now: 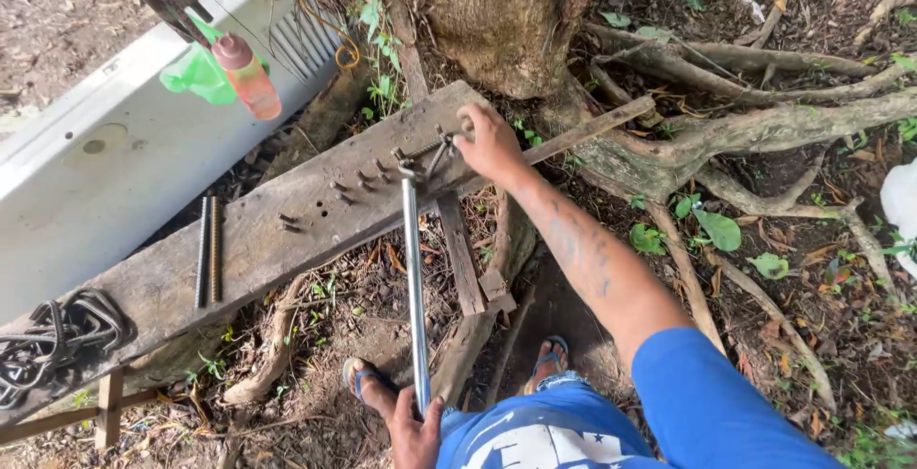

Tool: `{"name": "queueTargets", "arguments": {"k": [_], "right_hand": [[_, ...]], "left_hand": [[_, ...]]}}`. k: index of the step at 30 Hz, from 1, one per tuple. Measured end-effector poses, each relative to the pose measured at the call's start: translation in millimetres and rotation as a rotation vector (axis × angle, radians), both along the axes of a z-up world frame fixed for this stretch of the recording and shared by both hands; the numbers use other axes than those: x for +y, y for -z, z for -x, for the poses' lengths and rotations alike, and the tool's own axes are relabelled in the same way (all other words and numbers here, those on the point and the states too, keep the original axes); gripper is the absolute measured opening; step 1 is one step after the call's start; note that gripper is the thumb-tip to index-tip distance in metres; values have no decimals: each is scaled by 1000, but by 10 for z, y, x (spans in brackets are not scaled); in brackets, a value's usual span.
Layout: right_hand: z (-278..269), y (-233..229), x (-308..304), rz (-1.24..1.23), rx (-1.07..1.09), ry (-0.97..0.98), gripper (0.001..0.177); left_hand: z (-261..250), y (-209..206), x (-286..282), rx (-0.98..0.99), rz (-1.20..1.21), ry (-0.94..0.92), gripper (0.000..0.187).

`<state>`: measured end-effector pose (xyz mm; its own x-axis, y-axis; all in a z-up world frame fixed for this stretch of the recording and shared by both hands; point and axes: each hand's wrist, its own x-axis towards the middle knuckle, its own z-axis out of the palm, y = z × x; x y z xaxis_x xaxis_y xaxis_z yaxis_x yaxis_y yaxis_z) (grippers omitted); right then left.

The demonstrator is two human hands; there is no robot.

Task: Bending metal rebar into shapes using a metal pipe on an outdoor wooden bench.

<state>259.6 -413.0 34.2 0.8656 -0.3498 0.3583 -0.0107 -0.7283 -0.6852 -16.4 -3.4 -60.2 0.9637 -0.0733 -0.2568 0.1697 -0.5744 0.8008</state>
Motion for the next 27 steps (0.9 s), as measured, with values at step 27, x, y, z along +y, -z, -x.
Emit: {"name": "queueTargets", "arguments": {"k": [27], "right_hand": [[-842, 107, 88, 149, 554, -94, 30]], "left_hand": [[-298, -184, -27, 149, -16, 19, 31]]}}
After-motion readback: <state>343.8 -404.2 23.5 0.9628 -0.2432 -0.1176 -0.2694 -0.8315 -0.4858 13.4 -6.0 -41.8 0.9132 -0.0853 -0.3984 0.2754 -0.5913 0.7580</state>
